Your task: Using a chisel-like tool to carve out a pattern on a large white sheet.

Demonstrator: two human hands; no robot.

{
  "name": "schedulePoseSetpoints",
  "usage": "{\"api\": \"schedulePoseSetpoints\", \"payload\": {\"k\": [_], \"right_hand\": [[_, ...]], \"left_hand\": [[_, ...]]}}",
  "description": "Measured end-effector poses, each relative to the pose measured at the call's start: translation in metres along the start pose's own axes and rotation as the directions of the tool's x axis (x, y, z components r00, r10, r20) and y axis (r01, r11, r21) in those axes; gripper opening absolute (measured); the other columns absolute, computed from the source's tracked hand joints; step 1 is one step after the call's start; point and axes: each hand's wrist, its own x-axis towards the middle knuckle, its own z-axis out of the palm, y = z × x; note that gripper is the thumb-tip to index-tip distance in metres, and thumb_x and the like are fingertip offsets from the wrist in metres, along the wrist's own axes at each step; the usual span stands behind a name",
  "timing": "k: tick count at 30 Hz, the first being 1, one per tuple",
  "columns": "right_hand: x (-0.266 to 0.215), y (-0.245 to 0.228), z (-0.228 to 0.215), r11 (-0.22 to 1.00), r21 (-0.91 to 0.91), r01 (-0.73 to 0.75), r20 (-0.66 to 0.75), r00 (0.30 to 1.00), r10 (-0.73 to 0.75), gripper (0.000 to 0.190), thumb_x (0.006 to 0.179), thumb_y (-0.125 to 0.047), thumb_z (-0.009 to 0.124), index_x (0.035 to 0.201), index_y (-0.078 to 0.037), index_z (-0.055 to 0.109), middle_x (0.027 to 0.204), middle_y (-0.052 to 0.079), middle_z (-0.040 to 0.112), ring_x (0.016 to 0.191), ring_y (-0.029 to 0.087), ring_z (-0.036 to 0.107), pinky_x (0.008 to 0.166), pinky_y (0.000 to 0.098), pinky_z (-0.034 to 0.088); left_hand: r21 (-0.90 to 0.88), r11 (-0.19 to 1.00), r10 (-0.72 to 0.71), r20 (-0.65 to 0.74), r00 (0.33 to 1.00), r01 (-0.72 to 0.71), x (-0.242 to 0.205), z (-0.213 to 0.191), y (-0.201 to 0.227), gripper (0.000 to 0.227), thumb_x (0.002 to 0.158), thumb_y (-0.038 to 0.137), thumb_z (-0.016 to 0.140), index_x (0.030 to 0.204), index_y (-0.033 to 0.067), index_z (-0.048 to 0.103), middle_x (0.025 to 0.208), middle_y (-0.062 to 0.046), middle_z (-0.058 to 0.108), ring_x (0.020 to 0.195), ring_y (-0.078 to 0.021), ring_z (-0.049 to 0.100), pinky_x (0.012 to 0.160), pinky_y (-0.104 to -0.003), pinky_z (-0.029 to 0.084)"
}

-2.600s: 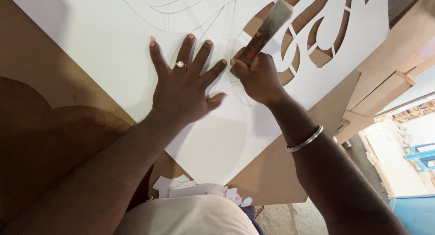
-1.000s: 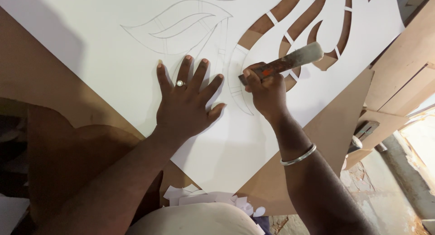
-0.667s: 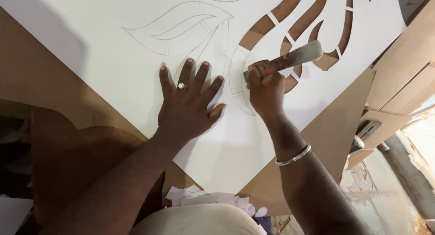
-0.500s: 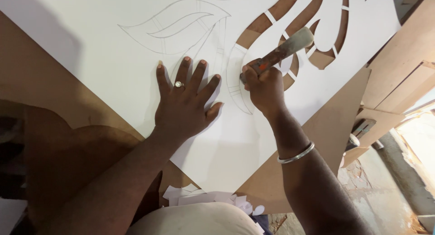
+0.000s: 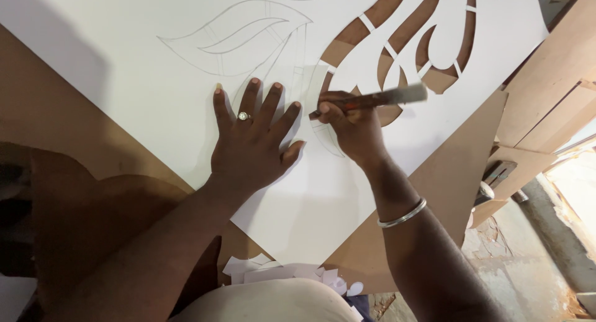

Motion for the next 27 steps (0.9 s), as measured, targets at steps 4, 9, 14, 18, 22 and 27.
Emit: {"api": "schedulePoseSetpoints", "payload": {"k": [4,9,14,18,22,27], "right_hand": [[-0.002,0.009,0.002,0.999,0.047,0.02,0.033,0.999,-0.022,0.029,0.105,-0.019,0.064,0.123,0.003,0.066,0.1,0.008,0.076,0.096,0.014,0.075,0.086,0.0281,0.061],[-0.004,0.018,-0.003,0.961,0.265,0.074,0.019,0.996,-0.082,0.035,0.107,-0.022,0.062,0.132,0.002,0.063,0.111,0.007,0.074,0.101,0.013,0.073,0.092,0.0281,0.061],[-0.01,0.03,-0.007,0.982,0.185,0.029,-0.169,0.986,0.003,0.037,0.106,-0.027,0.063,0.133,-0.001,0.065,0.111,0.004,0.074,0.096,0.008,0.067,0.079,0.0226,0.053],[-0.013,0.043,-0.009,0.954,0.288,0.084,-0.176,0.984,-0.033,0.037,0.108,-0.026,0.063,0.135,0.0,0.064,0.111,0.004,0.073,0.096,0.009,0.065,0.083,0.024,0.053],[-0.016,0.048,-0.013,0.926,0.347,0.15,-0.252,0.966,-0.062,0.037,0.109,-0.028,0.061,0.132,0.001,0.063,0.103,0.006,0.071,0.088,0.011,0.062,0.078,0.0264,0.052],[-0.017,0.052,-0.018,0.865,0.419,0.275,-0.33,0.934,-0.137,0.037,0.111,-0.031,0.06,0.129,0.001,0.063,0.094,0.008,0.068,0.083,0.013,0.059,0.076,0.0285,0.051]], "left_hand": [[-0.019,1.0,0.001,-0.037,0.999,-0.002,0.022,0.009,-0.001,0.06,0.101,0.052,0.065,0.142,0.0079,0.064,0.151,-0.02,0.053,0.146,-0.0445,0.044,0.111,-0.083,0.019],[-0.062,0.998,0.005,-0.1,0.995,-0.012,0.062,0.023,-0.003,0.061,0.103,0.055,0.067,0.134,0.0031,0.065,0.144,-0.019,0.057,0.14,-0.0427,0.048,0.109,-0.084,0.021],[-0.04,0.999,0.032,-0.1,0.995,-0.036,0.075,0.036,-0.009,0.03,0.099,0.024,0.069,0.126,0.01,0.07,0.139,-0.012,0.063,0.138,-0.0356,0.053,0.113,-0.079,0.022],[-0.027,0.999,0.041,-0.1,0.994,-0.044,0.08,0.042,-0.013,0.027,0.097,0.01,0.067,0.123,0.0113,0.071,0.136,-0.007,0.066,0.137,-0.0316,0.055,0.117,-0.074,0.026],[-0.044,0.99,0.132,-0.067,0.989,-0.135,0.075,0.032,-0.003,0.026,0.097,0.005,0.064,0.121,0.0086,0.071,0.125,-0.004,0.067,0.13,-0.0268,0.059,0.118,-0.067,0.033],[-0.091,0.954,0.289,0.008,0.957,-0.287,0.037,0.01,0.015,0.027,0.089,0.007,0.063,0.116,0.0058,0.07,0.114,-0.009,0.067,0.119,-0.0259,0.061,0.112,-0.06,0.041]]}}
